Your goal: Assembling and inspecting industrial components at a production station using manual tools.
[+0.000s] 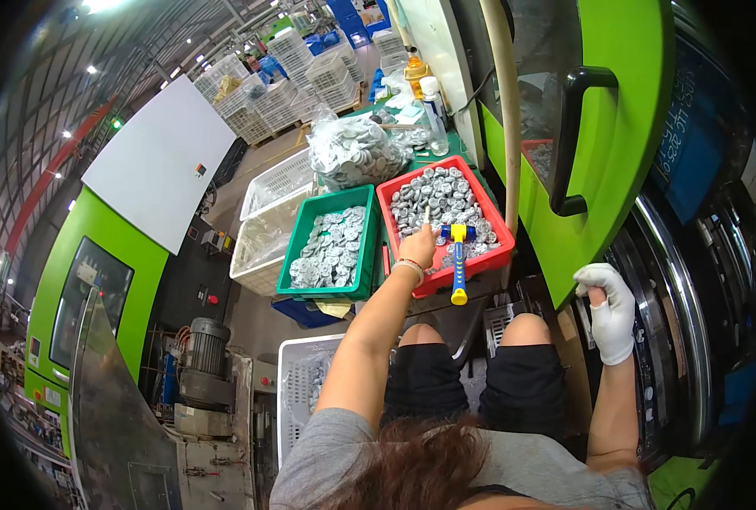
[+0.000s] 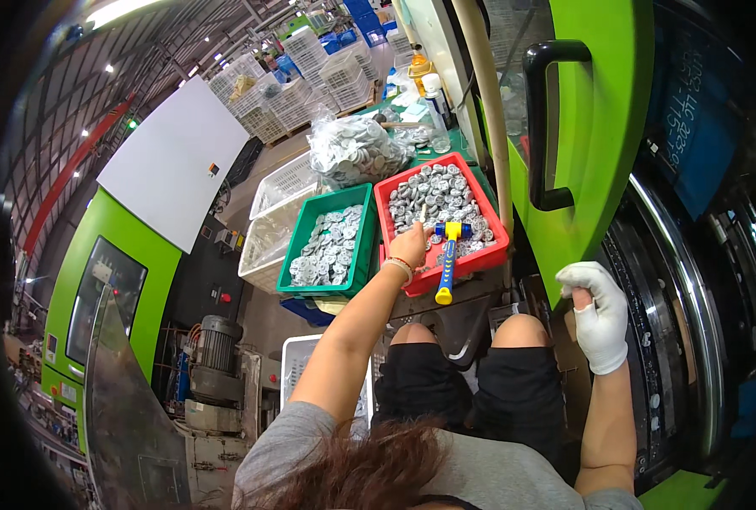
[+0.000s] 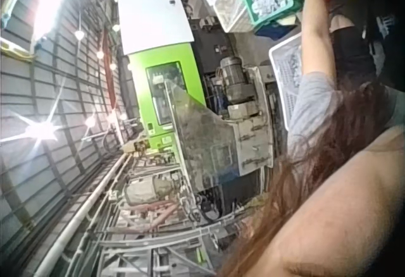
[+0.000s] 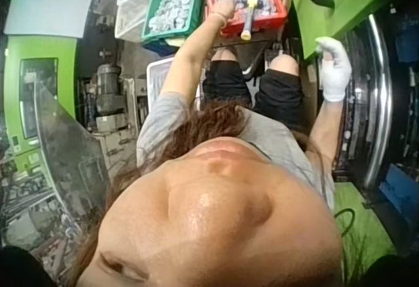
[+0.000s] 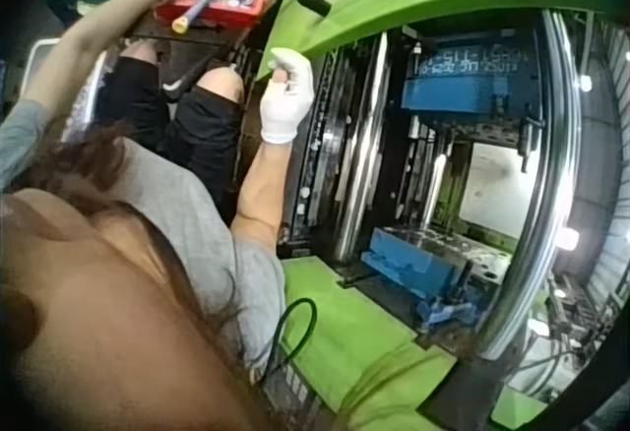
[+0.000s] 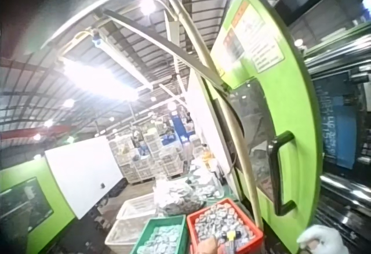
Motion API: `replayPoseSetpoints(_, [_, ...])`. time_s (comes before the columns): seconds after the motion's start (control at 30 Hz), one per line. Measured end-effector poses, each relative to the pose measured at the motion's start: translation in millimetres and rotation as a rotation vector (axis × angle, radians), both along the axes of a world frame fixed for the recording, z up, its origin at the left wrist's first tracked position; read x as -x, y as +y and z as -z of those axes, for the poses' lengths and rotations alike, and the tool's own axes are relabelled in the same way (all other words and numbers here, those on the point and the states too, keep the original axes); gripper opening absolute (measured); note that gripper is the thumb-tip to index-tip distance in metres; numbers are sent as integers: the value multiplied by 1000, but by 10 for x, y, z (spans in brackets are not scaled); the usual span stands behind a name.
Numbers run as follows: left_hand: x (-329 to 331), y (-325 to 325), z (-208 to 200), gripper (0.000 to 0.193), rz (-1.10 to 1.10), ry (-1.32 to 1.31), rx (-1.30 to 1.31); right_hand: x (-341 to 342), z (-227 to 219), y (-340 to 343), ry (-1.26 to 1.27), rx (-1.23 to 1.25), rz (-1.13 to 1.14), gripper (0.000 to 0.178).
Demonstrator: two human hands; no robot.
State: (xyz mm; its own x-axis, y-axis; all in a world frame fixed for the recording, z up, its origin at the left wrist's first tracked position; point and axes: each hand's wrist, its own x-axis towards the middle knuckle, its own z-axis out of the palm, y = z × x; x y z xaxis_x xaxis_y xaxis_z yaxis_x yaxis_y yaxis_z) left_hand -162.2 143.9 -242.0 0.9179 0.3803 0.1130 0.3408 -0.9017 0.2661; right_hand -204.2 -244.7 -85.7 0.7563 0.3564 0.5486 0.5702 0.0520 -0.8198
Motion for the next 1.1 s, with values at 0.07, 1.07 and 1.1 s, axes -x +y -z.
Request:
replayPoseSetpoints(0.07, [-16,26,29,36,-1,-34,-34,3,19,0,-1,18,-5,12])
replayPoseSetpoints(1.07, [1149,-2253,-1736,36,508,33,1817,104,-29,77,-140,-171,-166,14])
replayPoseSetpoints(1.1, [1156,-2273,-1784,30,455,97,1932,73,2,53,-193,-149,-173,18])
